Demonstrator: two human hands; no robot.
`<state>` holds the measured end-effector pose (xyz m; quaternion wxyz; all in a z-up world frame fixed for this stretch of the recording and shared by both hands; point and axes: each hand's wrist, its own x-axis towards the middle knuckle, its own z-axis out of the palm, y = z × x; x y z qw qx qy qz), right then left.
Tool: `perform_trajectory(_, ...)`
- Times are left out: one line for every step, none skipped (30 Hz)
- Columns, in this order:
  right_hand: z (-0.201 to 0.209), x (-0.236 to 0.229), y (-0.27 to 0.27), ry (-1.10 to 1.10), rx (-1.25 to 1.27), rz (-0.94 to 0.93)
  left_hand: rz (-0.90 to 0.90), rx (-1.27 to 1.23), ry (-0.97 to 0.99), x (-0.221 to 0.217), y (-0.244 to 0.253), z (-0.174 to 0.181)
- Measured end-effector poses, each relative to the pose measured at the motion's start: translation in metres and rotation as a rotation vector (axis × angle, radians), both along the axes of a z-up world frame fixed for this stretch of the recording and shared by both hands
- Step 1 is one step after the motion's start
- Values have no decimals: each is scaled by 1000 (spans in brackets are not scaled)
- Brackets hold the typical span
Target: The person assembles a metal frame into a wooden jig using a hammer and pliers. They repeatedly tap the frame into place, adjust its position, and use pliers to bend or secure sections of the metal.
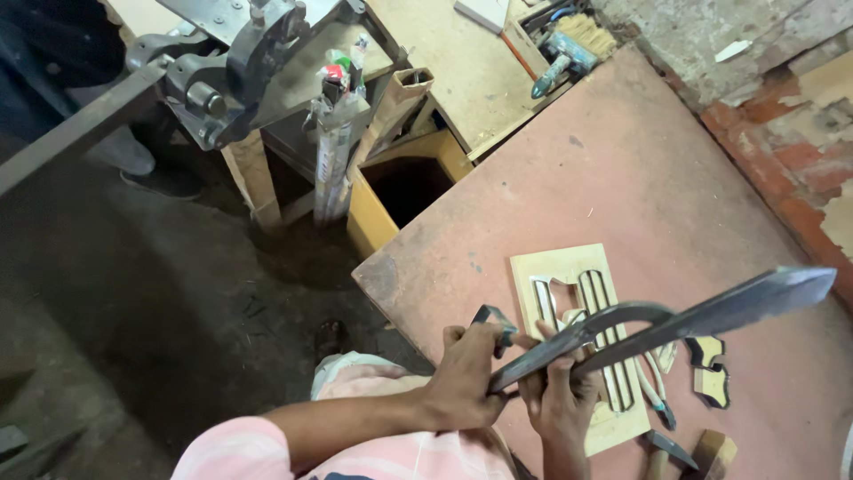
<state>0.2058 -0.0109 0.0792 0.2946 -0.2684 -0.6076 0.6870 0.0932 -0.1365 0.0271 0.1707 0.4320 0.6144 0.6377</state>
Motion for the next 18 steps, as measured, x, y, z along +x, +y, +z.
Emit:
perform_trajectory(2,4,5,-52,-20,20,-18,-72,-97,-3,-5,-1)
perform_trajectory(11,15,10,-127,49,58,-36,-145,-194,-9,-12,-2)
perform_trajectory(24,27,21,-203,127,98,-51,-208,-290,-17,-15,-2)
perform_trajectory(34,33,34,-278,206,136,16,-141,-175,-28,-19,-2)
perform_trajectory(40,38,43,-227,230,195,84,-89,-65,-41,-30,-2)
perform_trajectory(45,38,54,-176,252,253,150,-37,48,-58,-34,1)
perform_trajectory(49,38,61,-124,281,294,252,-36,132,-77,-30,7)
perform_trajectory(44,33,60,-170,232,247,353,-34,217,-98,-24,16)
perform_trajectory(38,20,61,-215,183,217,413,95,328,-121,-17,26)
perform_trajectory(33,9,57,-260,134,188,470,225,441,-145,-10,39)
perform_trajectory(27,-5,52,-325,123,134,478,231,435,-165,1,54)
perform_trajectory(22,-20,45,-390,113,78,485,236,429,-181,13,70)
perform_trajectory(20,-34,38,-373,190,109,514,276,380,-193,26,86)
perform_trajectory(21,-49,33,-355,267,140,543,317,331,-203,42,103)
perform_trajectory(22,-59,26,-341,339,169,507,322,254,-210,58,118)
perform_trajectory(24,-71,21,-328,359,187,471,328,177,-215,69,129)
perform_trajectory(26,-81,18,-312,378,192,465,346,263,-217,76,135)
perform_trajectory(29,-89,16,-297,397,198,459,363,348,-219,83,139)
